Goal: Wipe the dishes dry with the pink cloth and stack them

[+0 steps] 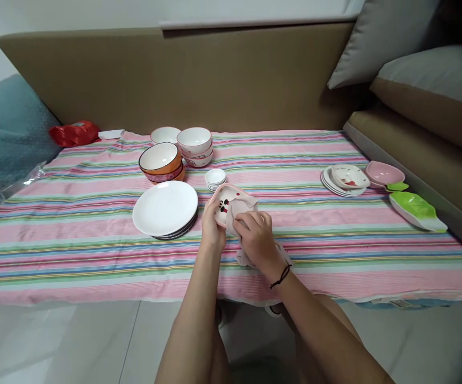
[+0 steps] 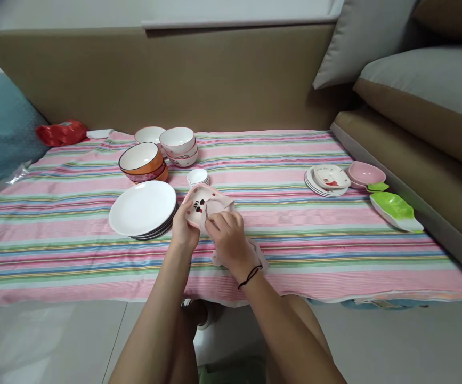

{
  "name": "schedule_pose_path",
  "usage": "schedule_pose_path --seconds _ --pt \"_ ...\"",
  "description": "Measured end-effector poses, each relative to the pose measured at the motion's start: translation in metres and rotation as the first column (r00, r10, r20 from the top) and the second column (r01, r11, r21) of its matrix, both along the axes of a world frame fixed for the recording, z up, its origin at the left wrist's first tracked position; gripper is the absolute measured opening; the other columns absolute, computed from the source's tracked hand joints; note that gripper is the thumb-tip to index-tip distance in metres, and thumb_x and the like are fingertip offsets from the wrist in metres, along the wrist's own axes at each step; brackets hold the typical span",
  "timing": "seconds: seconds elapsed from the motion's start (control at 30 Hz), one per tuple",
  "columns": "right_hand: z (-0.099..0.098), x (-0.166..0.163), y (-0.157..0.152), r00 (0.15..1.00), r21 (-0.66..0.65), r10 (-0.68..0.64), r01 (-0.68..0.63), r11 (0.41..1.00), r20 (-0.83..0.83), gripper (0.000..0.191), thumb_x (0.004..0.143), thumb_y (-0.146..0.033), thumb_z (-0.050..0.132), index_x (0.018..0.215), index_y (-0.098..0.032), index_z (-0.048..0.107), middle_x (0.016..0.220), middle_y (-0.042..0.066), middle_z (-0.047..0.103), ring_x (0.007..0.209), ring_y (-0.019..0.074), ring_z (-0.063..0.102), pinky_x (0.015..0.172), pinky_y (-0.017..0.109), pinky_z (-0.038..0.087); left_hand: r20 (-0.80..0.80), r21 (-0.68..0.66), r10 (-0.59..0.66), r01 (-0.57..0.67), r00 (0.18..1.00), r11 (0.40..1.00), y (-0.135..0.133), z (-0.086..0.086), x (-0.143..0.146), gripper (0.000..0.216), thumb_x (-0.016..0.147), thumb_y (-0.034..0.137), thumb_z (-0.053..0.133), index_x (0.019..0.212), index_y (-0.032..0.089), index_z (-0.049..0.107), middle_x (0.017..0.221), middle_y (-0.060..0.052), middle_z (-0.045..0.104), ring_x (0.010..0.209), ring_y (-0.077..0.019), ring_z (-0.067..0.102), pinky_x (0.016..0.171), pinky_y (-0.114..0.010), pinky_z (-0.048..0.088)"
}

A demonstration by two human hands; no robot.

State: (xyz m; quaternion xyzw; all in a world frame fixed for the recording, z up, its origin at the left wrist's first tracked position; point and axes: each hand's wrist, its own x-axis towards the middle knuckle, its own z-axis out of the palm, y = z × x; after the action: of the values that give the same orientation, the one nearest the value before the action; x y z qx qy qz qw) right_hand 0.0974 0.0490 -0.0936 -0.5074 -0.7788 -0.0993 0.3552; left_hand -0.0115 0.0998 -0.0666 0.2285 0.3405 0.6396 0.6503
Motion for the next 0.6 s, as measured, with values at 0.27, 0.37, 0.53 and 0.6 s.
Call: schedule_pose_path --seconds 0.27,0.37,0.53,0.6 --pt "-0.001 0.005 0.006 0.997 -0.136 0.074 -0.071 0.988 0.015 0.042 0.088 -0.012 0.04 0.129 -0.015 0.05 0.149 0.013 0.037 0.142 0.0301 0.023 0.112 0.064 0.011 -0.118 0.006 -0.102 0.103 0.988 0.995 -0.007 0.011 0.005 0.026 0.072 0.028 0.065 0.095 0.018 0.063 0.092 -0.002 0.065 0.084 -0.0152 0.06 0.072 -0.024 0.043" --pt "-0.002 0.005 0.005 0.995 -0.111 0.099 -0.1 0.989 -0.015 0.038 0.089 -0.012 0.04 0.123 -0.013 0.055 0.139 0.015 0.05 0.135 0.0276 0.038 0.114 0.06 0.014 -0.061 0.006 -0.074 0.075 0.995 0.997 -0.006 0.009 0.005 0.024 0.071 0.026 0.066 0.094 0.018 0.062 0.089 0.0 0.064 0.08 -0.0139 0.06 0.073 -0.024 0.043" --pt "0.001 -0.006 -0.003 0.98 -0.05 0.085 -0.095 0.994 -0.18 0.029 0.086 -0.006 0.037 0.094 -0.013 0.063 0.096 0.013 0.069 0.098 0.022 0.062 0.095 0.042 0.046 0.001 0.041 -0.113 0.113 0.994 0.993 -0.005 0.007 0.005 0.029 0.074 0.029 0.065 0.102 0.019 0.063 0.099 -0.002 0.064 0.091 -0.0149 0.06 0.079 -0.024 0.044" --pt "0.002 -0.007 -0.005 0.963 -0.075 0.026 -0.048 0.996 -0.269 0.026 0.082 -0.003 0.037 0.076 -0.017 0.059 0.073 0.005 0.064 0.071 0.0164 0.058 0.07 0.029 0.049 -0.007 0.075 -0.165 0.165 0.986 0.983 -0.006 0.008 0.004 0.029 0.078 0.032 0.063 0.104 0.019 0.064 0.106 -0.003 0.063 0.094 -0.0151 0.059 0.079 -0.024 0.045"
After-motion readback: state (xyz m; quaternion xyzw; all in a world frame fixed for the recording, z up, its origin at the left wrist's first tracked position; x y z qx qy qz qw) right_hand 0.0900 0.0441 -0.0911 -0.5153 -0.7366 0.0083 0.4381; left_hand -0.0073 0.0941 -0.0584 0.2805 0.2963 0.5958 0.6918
